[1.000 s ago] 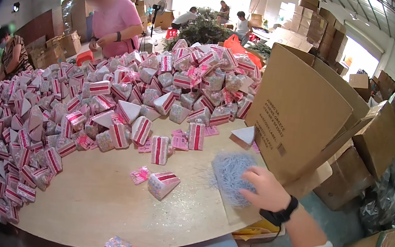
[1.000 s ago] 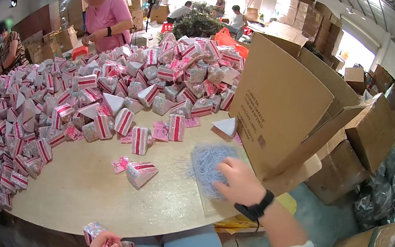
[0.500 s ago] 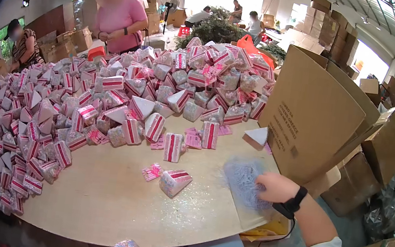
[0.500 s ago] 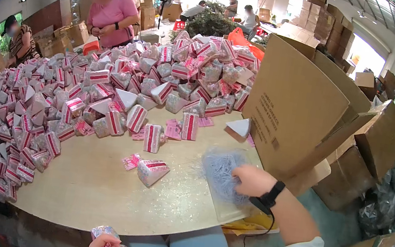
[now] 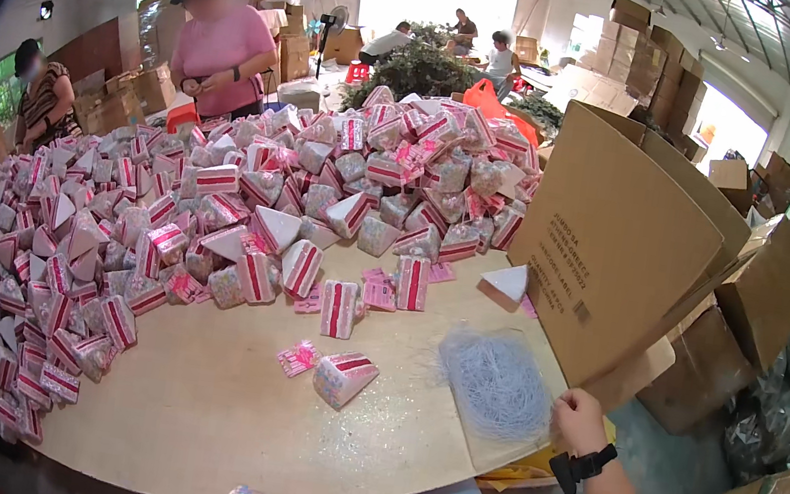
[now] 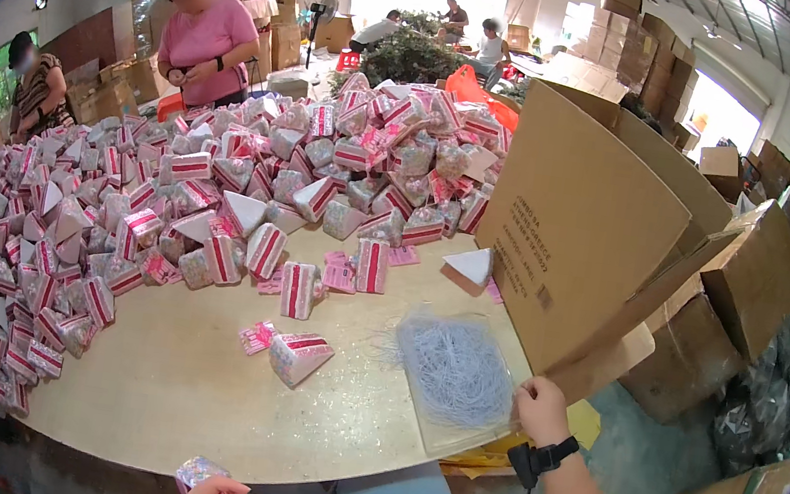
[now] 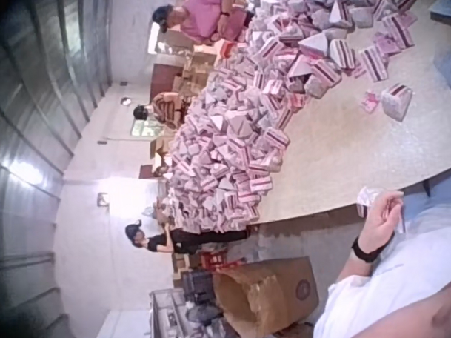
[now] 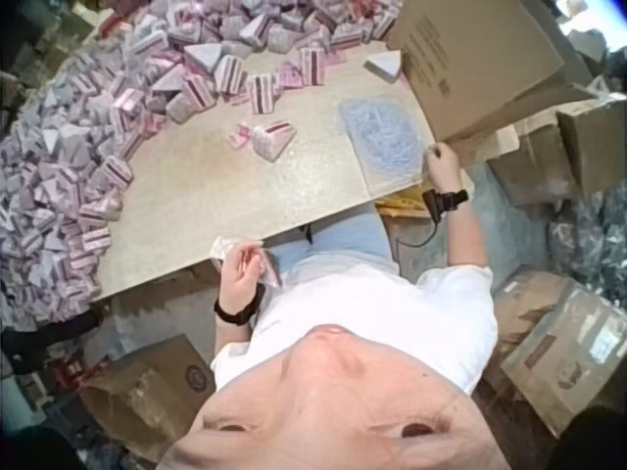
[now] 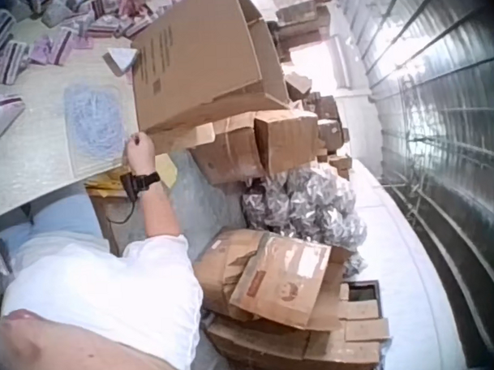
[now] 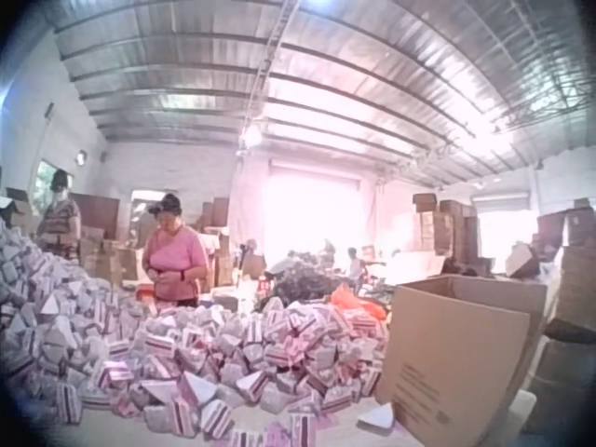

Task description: The person is seen packing small triangular items into a plastic bag.

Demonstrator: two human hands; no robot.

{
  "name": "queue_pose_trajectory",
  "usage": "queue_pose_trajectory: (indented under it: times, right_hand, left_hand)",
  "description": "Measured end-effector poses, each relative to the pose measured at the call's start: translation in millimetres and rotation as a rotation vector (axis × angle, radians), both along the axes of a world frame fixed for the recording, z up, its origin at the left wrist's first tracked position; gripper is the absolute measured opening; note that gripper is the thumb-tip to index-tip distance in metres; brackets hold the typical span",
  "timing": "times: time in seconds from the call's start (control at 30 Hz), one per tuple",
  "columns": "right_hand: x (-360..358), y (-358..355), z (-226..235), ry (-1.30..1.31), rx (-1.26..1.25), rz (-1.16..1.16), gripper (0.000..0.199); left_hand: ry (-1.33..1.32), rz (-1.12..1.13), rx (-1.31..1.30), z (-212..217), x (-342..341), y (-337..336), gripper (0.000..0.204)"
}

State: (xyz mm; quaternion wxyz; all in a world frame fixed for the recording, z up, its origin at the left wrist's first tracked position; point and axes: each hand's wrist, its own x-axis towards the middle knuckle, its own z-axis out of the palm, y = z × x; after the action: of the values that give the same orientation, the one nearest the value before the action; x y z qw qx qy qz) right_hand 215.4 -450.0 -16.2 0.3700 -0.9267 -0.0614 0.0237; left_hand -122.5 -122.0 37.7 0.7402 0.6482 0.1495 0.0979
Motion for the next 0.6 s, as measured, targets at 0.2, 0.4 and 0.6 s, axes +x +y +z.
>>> queue_pose_trajectory:
  times: [0.2, 0.4, 0.6]
  right_hand:
    - [-3, 11, 2, 0.028, 0.191, -0.021, 0.011]
    - [-14, 16, -5, 0.09, 0.497, -0.105, 0.01]
    - [-17, 27, -5, -0.046, 0.509, 0.0, 0.011]
  left_hand:
    - [0.017, 0.043, -0.003, -4, -1, 0, 0.02]
    - [0.048, 0.002, -0.051, -10, -1, -1, 0.021]
    - [0.044, 0.029, -0.063, -8, -2, -4, 0.021]
